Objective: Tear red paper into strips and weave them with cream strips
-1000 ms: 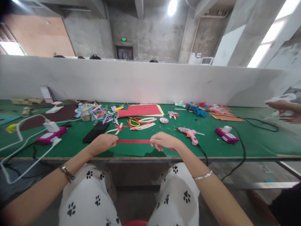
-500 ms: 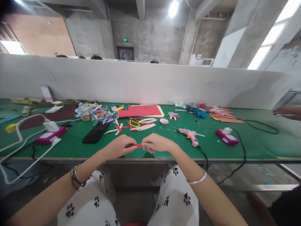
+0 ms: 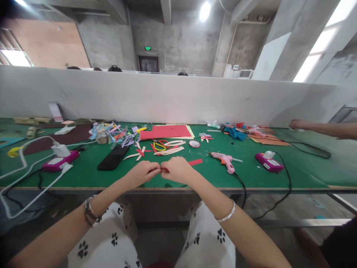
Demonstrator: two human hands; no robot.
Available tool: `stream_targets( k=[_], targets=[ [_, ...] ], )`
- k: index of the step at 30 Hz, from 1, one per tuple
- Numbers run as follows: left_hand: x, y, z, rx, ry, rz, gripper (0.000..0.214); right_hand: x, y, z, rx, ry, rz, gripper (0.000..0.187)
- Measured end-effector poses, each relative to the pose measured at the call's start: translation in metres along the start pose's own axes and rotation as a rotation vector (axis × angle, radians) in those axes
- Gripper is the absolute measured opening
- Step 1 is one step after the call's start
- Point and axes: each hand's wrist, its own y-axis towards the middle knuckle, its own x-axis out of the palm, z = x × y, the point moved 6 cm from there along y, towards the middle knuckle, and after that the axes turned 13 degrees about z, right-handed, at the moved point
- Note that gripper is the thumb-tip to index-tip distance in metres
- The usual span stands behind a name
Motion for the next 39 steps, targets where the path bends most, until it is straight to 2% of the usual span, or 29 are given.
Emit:
stream_targets(
  k=[5,11,16,21,23,25,27,29,32,35,39],
  targets=[
    [-0.007,-0.007,-0.007,0.034,0.001,0.008,0.026,-0.006,-0.006,0.010,0.015,-0.030,0.040,0.019],
    [-0.023,-0.028,-0.022,-0.012,-0.009,-0.048,0.033,-0.007,-0.037,0.053,0.143,-0.065,0.141,0.017],
    [-0.022,-0.027,-0.020,0.055,0.062,-0.082,0.034,-0.009,-0.045,0.076,0.190,-0.167,0.207,0.019],
    [-0.026,-0.027,-0.030,0.071,0.199,-0.069,0.035,-0.015,-0.046,0.096,0.359,-0.222,0.194,0.021],
    [-0.024,-0.030,-0.031,0.087,0.252,-0.085,0.034,-0.018,-0.048,0.089,0.344,-0.089,0.276,0.021],
    [-0.019,-0.033,-0.027,0.118,0.271,-0.107,0.032,-0.021,-0.047,0.066,0.210,0.095,0.323,0.027],
    [-0.012,-0.033,-0.019,0.153,0.271,-0.107,0.029,-0.017,-0.046,0.036,0.033,0.220,0.209,0.033],
    [-0.008,-0.032,-0.010,0.184,0.272,-0.095,0.028,-0.011,-0.046,0.012,-0.047,0.244,0.057,0.027],
    [-0.005,-0.029,-0.004,0.206,0.267,-0.100,0.026,-0.006,-0.044,-0.001,-0.046,0.195,-0.075,0.018],
    [-0.004,-0.026,-0.002,0.216,0.289,-0.109,0.023,-0.004,-0.040,0.000,0.024,0.198,-0.108,0.025],
    [0.004,-0.022,0.010,0.299,0.332,-0.079,0.018,0.002,-0.032,-0.003,0.068,0.316,-0.138,0.032]
  ],
)
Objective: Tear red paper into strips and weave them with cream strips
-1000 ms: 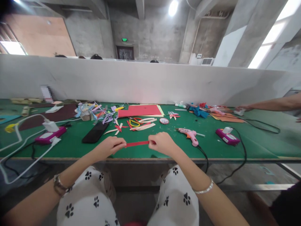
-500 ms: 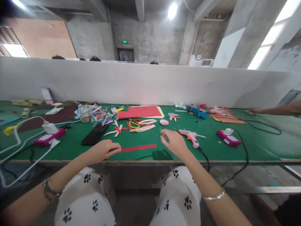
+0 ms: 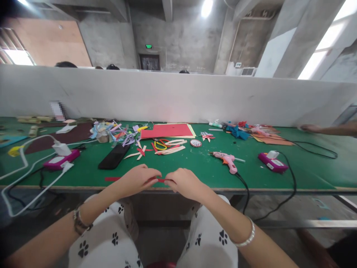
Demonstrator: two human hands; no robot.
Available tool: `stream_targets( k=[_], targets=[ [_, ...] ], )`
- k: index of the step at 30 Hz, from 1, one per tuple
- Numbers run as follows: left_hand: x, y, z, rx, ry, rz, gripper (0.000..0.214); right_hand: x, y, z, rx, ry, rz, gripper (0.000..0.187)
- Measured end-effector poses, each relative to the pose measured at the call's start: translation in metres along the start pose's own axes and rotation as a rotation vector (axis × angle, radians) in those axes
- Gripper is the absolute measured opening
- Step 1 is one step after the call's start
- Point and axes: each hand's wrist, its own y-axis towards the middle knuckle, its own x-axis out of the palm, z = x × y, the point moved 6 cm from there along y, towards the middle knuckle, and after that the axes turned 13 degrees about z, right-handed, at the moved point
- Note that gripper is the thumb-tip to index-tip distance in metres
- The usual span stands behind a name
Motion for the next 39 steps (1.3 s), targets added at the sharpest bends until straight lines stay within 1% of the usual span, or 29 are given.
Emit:
stream_targets(
  k=[4,6,10,12,15,20,25,29,32,35,37,39],
  targets=[
    [0.010,0.009,0.009,0.024,0.153,0.003,0.023,0.005,0.009,0.001,0.083,0.168,-0.007,0.030],
    [0.012,0.012,0.011,0.047,0.199,0.048,0.023,0.009,0.010,0.003,0.120,0.271,-0.038,0.026],
    [0.013,0.012,0.012,0.154,0.226,0.169,0.021,0.013,0.009,0.010,0.169,0.434,-0.102,0.025],
    [0.013,0.009,0.008,0.190,0.251,0.190,0.020,0.013,0.007,0.016,0.194,0.479,-0.107,0.025],
    [0.012,0.001,-0.001,0.217,0.303,0.188,0.017,0.010,0.002,0.027,0.241,0.541,-0.111,0.024],
    [0.006,-0.019,-0.023,0.222,0.348,0.196,0.017,0.001,-0.008,0.043,0.274,0.578,-0.130,0.025],
    [0.000,-0.037,-0.051,0.124,0.364,0.139,0.018,-0.006,-0.014,0.053,0.294,0.549,-0.139,0.028],
    [-0.006,-0.037,-0.071,-0.038,0.424,0.092,0.016,-0.005,-0.009,0.050,0.242,0.478,-0.149,0.025],
    [-0.010,-0.037,-0.085,-0.141,0.473,0.074,0.014,-0.007,-0.005,0.048,0.193,0.412,-0.115,0.022],
    [-0.016,-0.041,-0.099,-0.214,0.517,0.088,0.016,-0.012,-0.006,0.054,0.209,0.367,-0.073,0.024],
    [-0.021,-0.043,-0.102,-0.278,0.545,0.110,0.021,-0.013,-0.007,0.055,0.212,0.337,-0.068,0.025],
    [-0.024,-0.039,-0.091,-0.307,0.530,0.147,0.026,-0.011,-0.006,0.049,0.153,0.285,-0.068,0.028]
  ],
)
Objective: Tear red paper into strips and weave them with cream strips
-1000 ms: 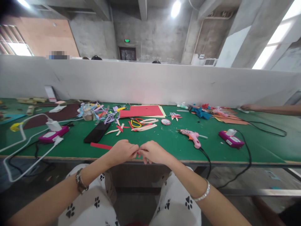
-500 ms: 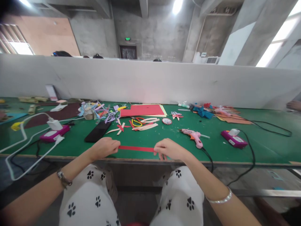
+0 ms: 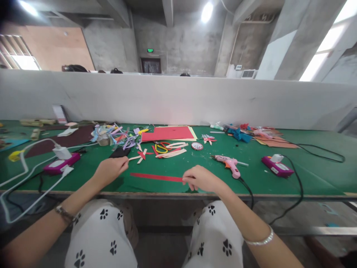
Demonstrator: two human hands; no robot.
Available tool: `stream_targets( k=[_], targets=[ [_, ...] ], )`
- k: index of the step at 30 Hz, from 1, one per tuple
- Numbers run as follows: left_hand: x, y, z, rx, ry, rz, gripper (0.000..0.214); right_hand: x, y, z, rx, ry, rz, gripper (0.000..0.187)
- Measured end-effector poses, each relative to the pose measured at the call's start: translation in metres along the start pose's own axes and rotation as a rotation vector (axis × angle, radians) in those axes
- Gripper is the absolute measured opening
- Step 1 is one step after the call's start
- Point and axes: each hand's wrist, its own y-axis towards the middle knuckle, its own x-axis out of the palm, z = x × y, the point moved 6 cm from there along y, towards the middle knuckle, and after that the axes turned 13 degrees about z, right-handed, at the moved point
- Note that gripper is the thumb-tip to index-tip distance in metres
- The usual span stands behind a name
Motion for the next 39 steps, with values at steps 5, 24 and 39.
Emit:
stream_targets(
  k=[5,24,39],
  targets=[
    [-0.028,0.006,0.070,0.075,-0.387,0.071,0.024,0.017,0.009,-0.025,-0.222,-0.120,-0.027,0.027],
    [-0.027,0.001,0.102,0.120,-0.636,-0.039,0.031,0.037,0.011,-0.050,-0.188,-0.426,0.242,0.019],
    [-0.027,0.000,0.066,0.130,-0.603,0.036,0.041,-0.026,-0.008,0.044,-0.003,-0.391,0.616,0.021]
  ],
)
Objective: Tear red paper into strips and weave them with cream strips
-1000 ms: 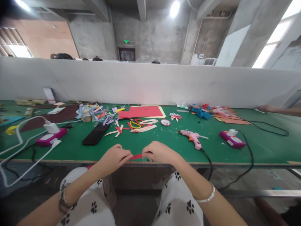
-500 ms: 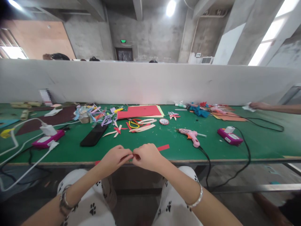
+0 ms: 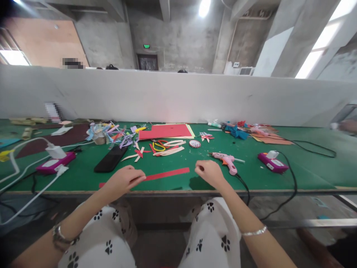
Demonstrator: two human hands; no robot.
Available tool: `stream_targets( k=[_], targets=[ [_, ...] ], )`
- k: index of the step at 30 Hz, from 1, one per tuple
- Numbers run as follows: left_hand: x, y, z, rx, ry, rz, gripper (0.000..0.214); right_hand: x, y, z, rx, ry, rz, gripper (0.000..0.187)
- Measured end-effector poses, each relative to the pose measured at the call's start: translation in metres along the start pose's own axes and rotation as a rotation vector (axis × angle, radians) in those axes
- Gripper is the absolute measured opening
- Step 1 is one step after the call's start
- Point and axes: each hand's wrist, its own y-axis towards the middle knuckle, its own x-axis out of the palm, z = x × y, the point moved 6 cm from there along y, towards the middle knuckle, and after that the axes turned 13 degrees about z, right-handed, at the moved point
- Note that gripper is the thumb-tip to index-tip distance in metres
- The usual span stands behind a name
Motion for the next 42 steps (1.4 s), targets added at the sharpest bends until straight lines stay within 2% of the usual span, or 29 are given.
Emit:
stream_targets(
  k=[2,4,6,8,10,12,18,22,27,33,39,42],
  targets=[
    [0.003,0.005,0.003,0.030,0.019,-0.009,0.039,-0.008,0.002,-0.017,-0.070,0.095,0.105,0.024],
    [0.005,0.010,0.007,0.068,0.031,-0.017,0.036,-0.010,0.002,-0.048,-0.237,0.172,0.101,0.023],
    [0.006,0.014,0.009,0.093,0.048,-0.014,0.033,-0.003,0.000,-0.076,-0.370,0.154,-0.020,0.021],
    [0.006,0.016,0.010,0.103,0.068,-0.015,0.030,0.007,-0.001,-0.092,-0.418,0.130,-0.173,0.020],
    [0.007,0.018,0.012,0.119,0.092,-0.020,0.026,0.016,-0.001,-0.097,-0.408,0.128,-0.290,0.024],
    [0.010,0.020,0.018,0.159,0.137,-0.027,0.021,0.022,0.001,-0.097,-0.381,0.139,-0.348,0.025],
    [0.026,0.023,0.036,0.338,0.325,0.011,0.022,0.027,0.005,-0.099,-0.302,0.190,-0.412,0.027],
    [0.029,0.021,0.035,0.409,0.343,0.074,0.022,0.021,0.005,-0.102,-0.257,0.295,-0.451,0.029],
    [0.022,0.013,0.011,0.386,0.380,0.082,0.021,0.016,0.004,-0.082,-0.114,0.496,-0.507,0.026],
    [0.008,-0.002,-0.038,0.297,0.447,0.038,0.023,0.014,0.008,-0.052,-0.006,0.513,-0.485,0.025],
    [-0.003,-0.014,-0.089,0.053,0.519,-0.037,0.018,0.005,0.015,-0.042,-0.066,0.399,-0.465,0.026],
    [-0.013,-0.015,-0.093,-0.034,0.563,0.016,0.024,-0.001,0.018,-0.035,-0.067,0.323,-0.432,0.028]
  ],
)
